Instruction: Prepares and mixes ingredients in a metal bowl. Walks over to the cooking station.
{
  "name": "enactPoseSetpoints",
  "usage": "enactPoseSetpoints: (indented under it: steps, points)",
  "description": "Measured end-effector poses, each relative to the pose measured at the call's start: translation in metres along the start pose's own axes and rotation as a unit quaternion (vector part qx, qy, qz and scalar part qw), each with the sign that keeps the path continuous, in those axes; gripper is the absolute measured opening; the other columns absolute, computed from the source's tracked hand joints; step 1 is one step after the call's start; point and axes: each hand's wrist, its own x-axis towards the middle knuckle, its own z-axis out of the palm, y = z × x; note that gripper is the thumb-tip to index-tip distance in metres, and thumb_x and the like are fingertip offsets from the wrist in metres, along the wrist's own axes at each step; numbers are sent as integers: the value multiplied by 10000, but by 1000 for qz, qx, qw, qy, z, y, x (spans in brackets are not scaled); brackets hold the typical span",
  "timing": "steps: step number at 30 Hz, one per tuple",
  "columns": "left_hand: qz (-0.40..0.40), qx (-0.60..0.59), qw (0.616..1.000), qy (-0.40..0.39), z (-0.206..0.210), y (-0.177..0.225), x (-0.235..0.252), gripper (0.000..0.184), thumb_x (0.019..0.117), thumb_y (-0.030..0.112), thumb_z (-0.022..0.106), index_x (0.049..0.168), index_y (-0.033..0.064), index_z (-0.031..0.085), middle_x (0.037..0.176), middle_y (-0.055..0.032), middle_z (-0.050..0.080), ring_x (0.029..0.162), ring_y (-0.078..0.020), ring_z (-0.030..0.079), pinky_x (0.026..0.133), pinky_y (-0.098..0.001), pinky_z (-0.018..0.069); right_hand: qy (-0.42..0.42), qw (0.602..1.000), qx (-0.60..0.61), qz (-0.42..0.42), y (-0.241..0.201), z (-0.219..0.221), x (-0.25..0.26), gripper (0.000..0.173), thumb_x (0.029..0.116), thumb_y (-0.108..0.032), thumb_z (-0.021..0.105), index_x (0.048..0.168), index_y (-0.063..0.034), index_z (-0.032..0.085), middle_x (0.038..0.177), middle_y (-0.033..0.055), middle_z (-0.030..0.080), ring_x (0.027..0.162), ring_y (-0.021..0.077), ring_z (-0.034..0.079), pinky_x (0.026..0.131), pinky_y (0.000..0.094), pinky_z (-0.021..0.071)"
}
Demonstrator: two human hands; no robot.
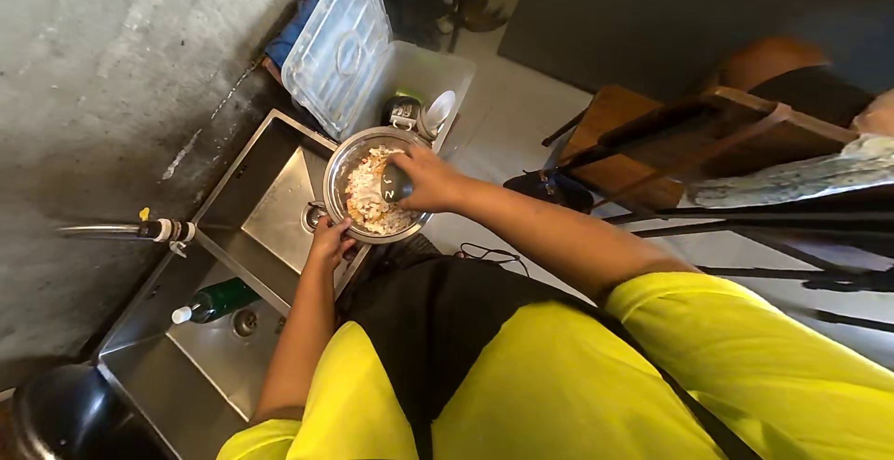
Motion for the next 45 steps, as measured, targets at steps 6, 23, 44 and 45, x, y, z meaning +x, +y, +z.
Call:
enactPoseSetpoints:
  steps: [6, 23, 44, 45]
  points:
    - [2, -9, 1000, -4, -1, -1, 1, 535, 996, 71, 643, 1447, 54, 357, 1194, -242, 616, 910, -300, 709, 730, -410, 626, -39, 999, -24, 4, 17, -9, -37, 815, 705, -238, 928, 1428, -170, 560, 1338, 214, 560, 1265, 434, 531, 954, 630, 511]
    - [6, -4, 1000, -4, -1, -2, 0, 525, 998, 72, 640, 1445, 39, 367, 1214, -245, 606, 933, -299, 704, 750, -410, 625, 45, 992, -102, 62, 19, -43, 26, 833, 753, -288, 889, 1477, -122, 512, 1442, 307, 469, 1347, 532, 439, 956, 714, 458]
    - [5, 0, 1000, -13, -5, -3, 3, 527, 978, 52, 654, 1431, 33, 386, 1229, -247, 609, 957, -303, 703, 767, -414, 622, 11, 985, -172, 18, 8, -19, 0, 793, 708, -210, 894, 1424, -117, 566, 1359, 297, 526, 1287, 510, 490, 949, 684, 451]
    - [6, 1, 1000, -13, -5, -2, 3, 522, 978, 52, 655, 1427, 31, 389, 1223, -248, 611, 952, -302, 702, 764, -413, 622, 15, 985, -172, 18, 5, -18, 2, 799, 720, -221, 890, 1440, -127, 558, 1362, 288, 524, 1288, 505, 488, 953, 680, 451]
